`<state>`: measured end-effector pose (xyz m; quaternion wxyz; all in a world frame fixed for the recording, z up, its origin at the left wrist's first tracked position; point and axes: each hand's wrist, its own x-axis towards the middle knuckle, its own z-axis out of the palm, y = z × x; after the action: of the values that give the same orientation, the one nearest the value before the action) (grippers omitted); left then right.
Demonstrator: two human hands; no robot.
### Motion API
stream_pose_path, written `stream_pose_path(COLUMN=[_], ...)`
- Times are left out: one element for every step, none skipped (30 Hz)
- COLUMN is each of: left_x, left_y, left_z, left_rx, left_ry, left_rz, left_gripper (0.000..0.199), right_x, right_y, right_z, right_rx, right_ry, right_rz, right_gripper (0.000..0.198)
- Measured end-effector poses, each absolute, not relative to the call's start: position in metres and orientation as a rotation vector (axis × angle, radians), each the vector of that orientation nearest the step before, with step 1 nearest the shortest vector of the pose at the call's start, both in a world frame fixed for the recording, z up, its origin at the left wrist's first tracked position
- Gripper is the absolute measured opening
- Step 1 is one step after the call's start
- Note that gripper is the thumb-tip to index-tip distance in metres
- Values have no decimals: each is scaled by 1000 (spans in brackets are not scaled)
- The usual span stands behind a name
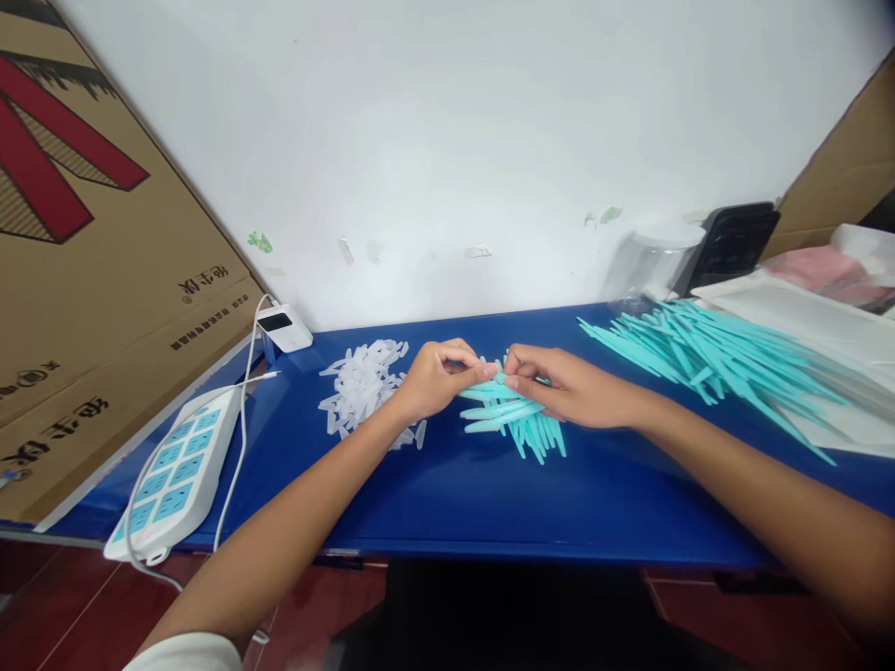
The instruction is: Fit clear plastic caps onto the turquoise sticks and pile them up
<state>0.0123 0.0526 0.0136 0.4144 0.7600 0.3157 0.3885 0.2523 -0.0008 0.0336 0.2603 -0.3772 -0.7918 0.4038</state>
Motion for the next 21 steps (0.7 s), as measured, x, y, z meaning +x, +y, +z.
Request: stream_pose_path(left_x=[13, 13, 12, 12, 12, 12, 12, 13, 14, 15, 16, 18, 18, 19, 19, 19, 18, 18, 18, 18, 19], left_y=[52, 51, 51, 50, 50, 50, 49, 48, 47, 46, 45, 45, 46, 47, 49, 51, 54, 56, 57, 57, 56], left_z=[14, 15, 16, 17, 18, 18, 18, 18, 19, 19, 19, 19, 19, 19, 19, 18, 17, 15, 13, 11, 8], left_rx=[1905, 1904, 1904, 1906, 1910, 1913, 1911, 1903, 1886, 1861, 1831, 1793, 1746, 1690, 1628, 1568, 1515, 1480, 1470, 1478, 1500], left_ry=[791, 792, 794, 798, 802, 807, 811, 812, 810, 806, 797, 789, 787, 797, 818, 844, 867, 879, 874, 853, 820], left_rz=[974, 972, 970, 967, 963, 960, 954, 942, 925, 910, 898, 893, 898, 912, 929, 944, 960, 979, 996, 1011, 1021], left_gripper=[37, 37, 37, 37, 37, 38, 39, 40, 41, 42, 44, 45, 47, 50, 53, 57, 61, 63, 65, 65, 65], right_x=[252, 251, 251, 251, 251, 251, 251, 251, 251, 251, 252, 253, 254, 255, 256, 258, 259, 260, 260, 260, 260], right_y=[-1, -2, -3, -3, -4, -4, -5, -5, -5, -5, -4, -3, -2, 0, 2, 4, 5, 7, 8, 10, 10], right_z=[34, 33, 33, 33, 32, 32, 31, 31, 31, 31, 31, 32, 32, 33, 34, 35, 36, 36, 36, 35, 34], right_rx=[-1017, -1023, -1039, -1060, -1081, -1096, -1105, -1109, -1108, -1105, -1103, -1107, -1115, -1129, -1150, -1177, -1202, -1223, -1238, -1247, -1246], right_ry=[-2131, -2114, -2096, -2078, -2064, -2054, -2047, -2043, -2041, -2034, -2023, -2004, -1978, -1948, -1915, -1883, -1856, -1834, -1817, -1801, -1785], right_rz=[1108, 1134, 1163, 1190, 1210, 1223, 1229, 1232, 1239, 1247, 1250, 1246, 1237, 1227, 1216, 1203, 1191, 1175, 1157, 1136, 1119], right_gripper=[31, 31, 30, 31, 32, 33, 34, 35, 35, 36, 36, 38, 39, 41, 43, 45, 46, 47, 47, 48, 48])
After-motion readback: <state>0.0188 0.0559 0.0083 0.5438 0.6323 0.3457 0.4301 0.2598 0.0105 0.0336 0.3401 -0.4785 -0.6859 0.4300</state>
